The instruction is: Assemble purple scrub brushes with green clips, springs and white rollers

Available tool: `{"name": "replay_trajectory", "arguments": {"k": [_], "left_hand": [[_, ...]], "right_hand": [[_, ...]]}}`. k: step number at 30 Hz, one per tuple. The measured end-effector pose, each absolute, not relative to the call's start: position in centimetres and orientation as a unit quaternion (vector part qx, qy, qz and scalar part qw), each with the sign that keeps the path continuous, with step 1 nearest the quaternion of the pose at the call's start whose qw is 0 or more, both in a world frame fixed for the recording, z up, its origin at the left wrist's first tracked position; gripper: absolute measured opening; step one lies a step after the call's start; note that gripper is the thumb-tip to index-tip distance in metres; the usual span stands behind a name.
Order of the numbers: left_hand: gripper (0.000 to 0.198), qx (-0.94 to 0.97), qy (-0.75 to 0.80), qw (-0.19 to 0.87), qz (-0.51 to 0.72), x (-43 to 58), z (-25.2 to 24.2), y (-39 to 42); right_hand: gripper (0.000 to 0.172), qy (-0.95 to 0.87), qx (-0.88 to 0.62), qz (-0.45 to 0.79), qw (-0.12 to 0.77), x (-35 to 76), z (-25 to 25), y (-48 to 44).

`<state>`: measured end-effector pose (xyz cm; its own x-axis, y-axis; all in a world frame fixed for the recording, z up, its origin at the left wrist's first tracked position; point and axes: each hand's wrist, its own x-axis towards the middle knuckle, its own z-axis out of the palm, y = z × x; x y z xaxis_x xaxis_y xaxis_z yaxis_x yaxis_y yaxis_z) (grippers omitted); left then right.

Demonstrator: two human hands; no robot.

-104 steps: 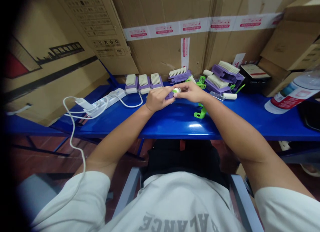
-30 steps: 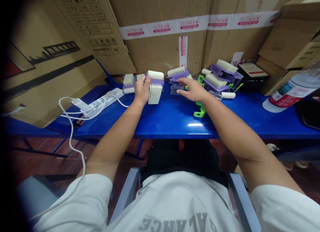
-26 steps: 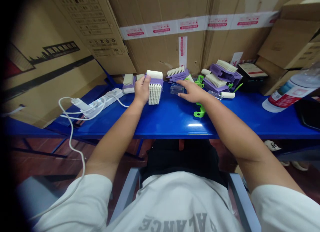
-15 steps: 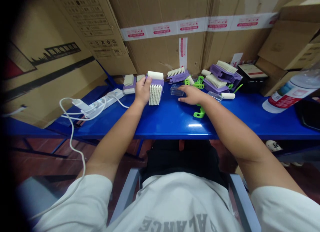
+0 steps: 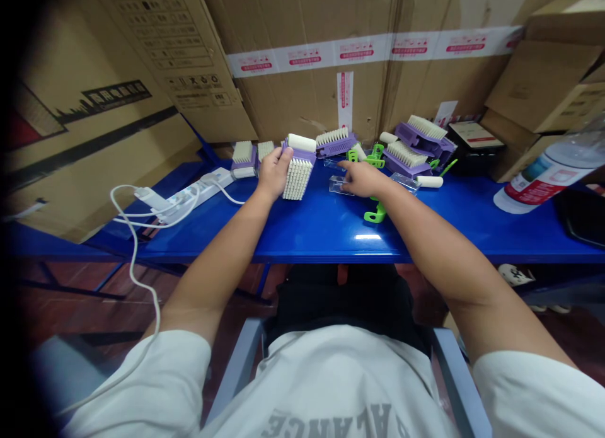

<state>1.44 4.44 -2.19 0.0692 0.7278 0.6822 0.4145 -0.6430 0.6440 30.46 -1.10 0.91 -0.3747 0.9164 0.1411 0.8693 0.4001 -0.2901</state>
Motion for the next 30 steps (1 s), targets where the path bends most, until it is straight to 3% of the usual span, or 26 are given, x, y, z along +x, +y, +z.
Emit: {"name": "replay_trajectory", "arguments": {"k": [2, 5, 8, 12, 17, 22, 26, 30], "left_hand": [[0.070, 0.718, 0.401, 0.143, 0.550, 1.3, -2.2, 4.5], [0.073, 0.726, 0.399, 0.147, 0.540, 1.3, -2.2, 4.6], [0.077, 0.733, 0.388, 0.157, 0.536, 1.4, -2.0, 4.3], [0.082, 0.726, 0.386, 0.179, 0.541, 1.7, -1.7, 3.9], [0.079, 0.725, 0.386, 0.200, 0.534, 1.8, -1.6, 3.8], [0.072, 0.740, 0.402, 0.209, 0.497, 1.8, -1.4, 3.4], [0.068, 0.756, 0.405, 0.201, 0.473, 2.1, -1.1, 2.6], [0.073, 0.758, 0.400, 0.211, 0.470, 2.1, -1.0, 2.4]], "right_hand": [[0.082, -0.826, -0.540, 0.080, 0.139, 30.4, 0.9, -1.2], [0.066, -0.822, -0.540, 0.069, 0.167, 30.4, 0.8, -1.1], [0.065, -0.787, -0.557, 0.061, 0.259, 31.0, 0.3, -0.4], [0.087, -0.715, -0.573, 0.094, 0.390, 32.2, -1.1, 1.6], [0.071, -0.674, -0.494, 0.176, 0.521, 33.0, -3.0, 3.8], [0.079, -0.623, -0.444, 0.264, 0.587, 32.5, -3.0, 4.2], [0.085, -0.596, -0.413, 0.366, 0.582, 32.9, -2.2, 4.5], [0.094, -0.609, -0.388, 0.347, 0.598, 34.2, -1.8, 5.0]]}}
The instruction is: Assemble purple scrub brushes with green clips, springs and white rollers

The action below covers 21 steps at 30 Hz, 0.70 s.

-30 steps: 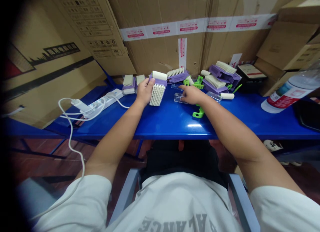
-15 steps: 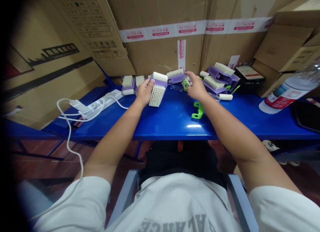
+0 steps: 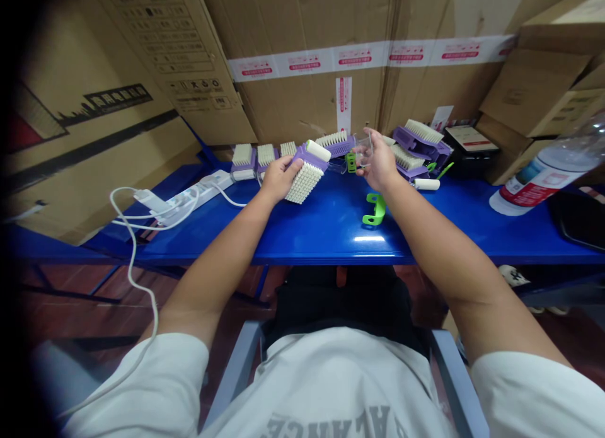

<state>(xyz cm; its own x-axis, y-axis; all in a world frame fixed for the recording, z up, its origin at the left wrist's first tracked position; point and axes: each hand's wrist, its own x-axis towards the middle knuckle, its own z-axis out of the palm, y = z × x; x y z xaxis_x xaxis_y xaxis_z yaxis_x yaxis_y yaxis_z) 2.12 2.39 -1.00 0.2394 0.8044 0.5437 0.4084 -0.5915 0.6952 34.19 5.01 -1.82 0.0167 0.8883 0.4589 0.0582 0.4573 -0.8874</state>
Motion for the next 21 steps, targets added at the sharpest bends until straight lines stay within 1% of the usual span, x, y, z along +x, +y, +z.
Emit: {"name": "replay_trajectory", "arguments": {"k": [3, 8, 13, 16, 21], "left_hand": [[0.074, 0.756, 0.406, 0.213, 0.466, 2.1, -1.0, 2.4], [0.070, 0.756, 0.402, 0.218, 0.468, 2.1, -1.0, 2.3], [0.059, 0.760, 0.412, 0.212, 0.455, 2.1, -0.8, 2.2], [0.054, 0.765, 0.409, 0.210, 0.451, 2.1, -0.8, 2.1], [0.053, 0.772, 0.404, 0.211, 0.444, 2.1, -0.7, 2.0]], "right_hand": [[0.089, -0.599, -0.372, 0.337, 0.624, 34.7, -1.8, 5.4], [0.076, -0.505, -0.373, 0.371, 0.684, 34.4, -1.9, 5.5], [0.059, -0.489, -0.380, 0.385, 0.684, 33.6, -1.5, 4.7], [0.058, -0.508, -0.371, 0.386, 0.674, 33.1, -1.2, 4.1], [0.058, -0.540, -0.361, 0.373, 0.663, 32.3, -0.5, 3.1]]}}
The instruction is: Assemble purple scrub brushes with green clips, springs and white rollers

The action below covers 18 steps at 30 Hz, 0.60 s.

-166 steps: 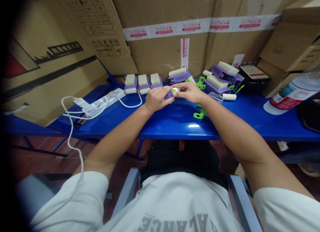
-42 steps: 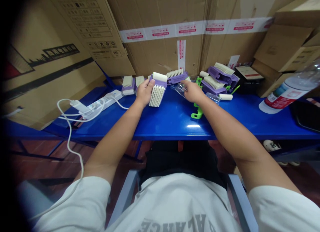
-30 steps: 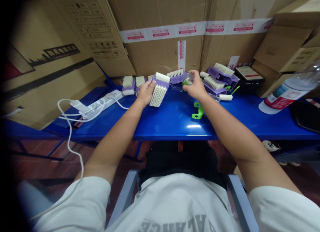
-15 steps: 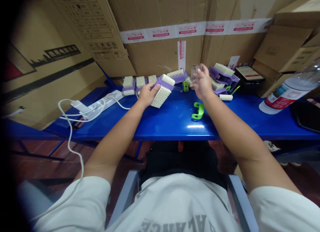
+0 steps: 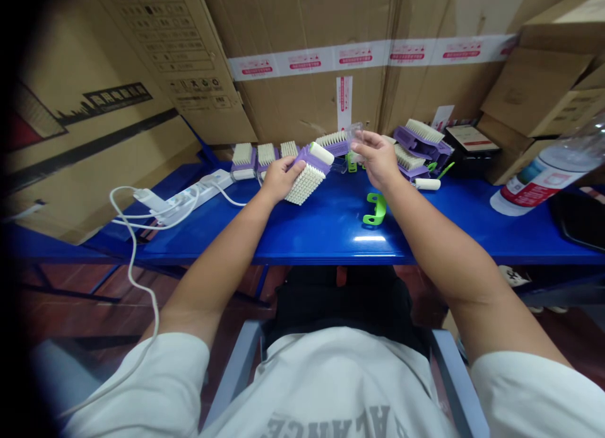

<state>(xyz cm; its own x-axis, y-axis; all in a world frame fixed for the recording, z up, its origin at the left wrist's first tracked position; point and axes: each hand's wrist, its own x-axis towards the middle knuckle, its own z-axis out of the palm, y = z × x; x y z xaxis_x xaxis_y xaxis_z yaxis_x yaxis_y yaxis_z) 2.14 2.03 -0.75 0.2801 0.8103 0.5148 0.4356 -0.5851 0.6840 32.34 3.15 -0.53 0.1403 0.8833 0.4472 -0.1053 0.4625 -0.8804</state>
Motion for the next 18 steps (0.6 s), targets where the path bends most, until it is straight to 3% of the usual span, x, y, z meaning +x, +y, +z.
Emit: {"name": "replay_trajectory", "arguments": {"k": [8, 15, 18], "left_hand": [[0.060, 0.791, 0.381, 0.224, 0.423, 2.2, -0.6, 1.7], [0.063, 0.804, 0.369, 0.233, 0.404, 2.3, -0.6, 1.5], [0.061, 0.803, 0.370, 0.238, 0.404, 2.4, -0.6, 1.4]], "right_hand": [[0.072, -0.565, -0.347, 0.394, 0.636, 31.4, 0.1, 1.5], [0.093, -0.609, -0.359, 0.320, 0.631, 31.1, 0.3, 1.7], [0.092, -0.611, -0.348, 0.325, 0.632, 30.6, 0.4, 1.2]]}}
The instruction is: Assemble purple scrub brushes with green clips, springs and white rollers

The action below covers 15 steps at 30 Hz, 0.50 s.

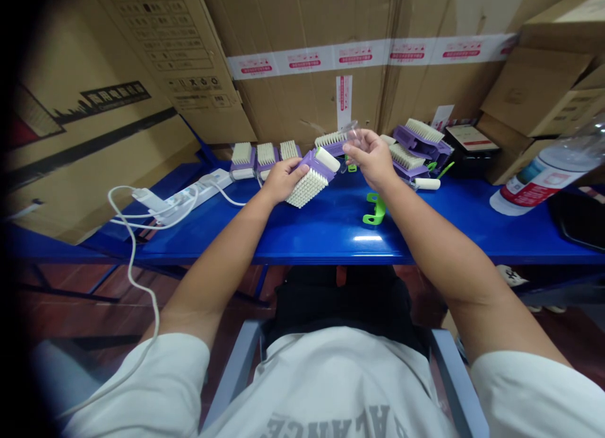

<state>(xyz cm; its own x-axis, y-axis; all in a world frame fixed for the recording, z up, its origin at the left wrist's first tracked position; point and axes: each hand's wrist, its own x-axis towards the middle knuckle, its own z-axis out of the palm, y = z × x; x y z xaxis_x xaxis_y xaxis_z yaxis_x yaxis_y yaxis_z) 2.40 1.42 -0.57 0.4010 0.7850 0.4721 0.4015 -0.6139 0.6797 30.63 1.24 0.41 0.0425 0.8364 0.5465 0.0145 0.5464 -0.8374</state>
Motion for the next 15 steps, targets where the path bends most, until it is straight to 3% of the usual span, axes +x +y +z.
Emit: {"name": "replay_trajectory", "arguments": {"k": [5, 15], "left_hand": [[0.063, 0.804, 0.363, 0.238, 0.406, 2.5, -0.4, 1.2], [0.068, 0.811, 0.361, 0.243, 0.392, 2.6, -0.2, 1.0]], "right_hand": [[0.080, -0.627, -0.329, 0.338, 0.619, 29.6, 0.2, 0.3], [0.079, -0.646, -0.346, 0.320, 0.600, 29.2, 0.5, -0.5]]}}
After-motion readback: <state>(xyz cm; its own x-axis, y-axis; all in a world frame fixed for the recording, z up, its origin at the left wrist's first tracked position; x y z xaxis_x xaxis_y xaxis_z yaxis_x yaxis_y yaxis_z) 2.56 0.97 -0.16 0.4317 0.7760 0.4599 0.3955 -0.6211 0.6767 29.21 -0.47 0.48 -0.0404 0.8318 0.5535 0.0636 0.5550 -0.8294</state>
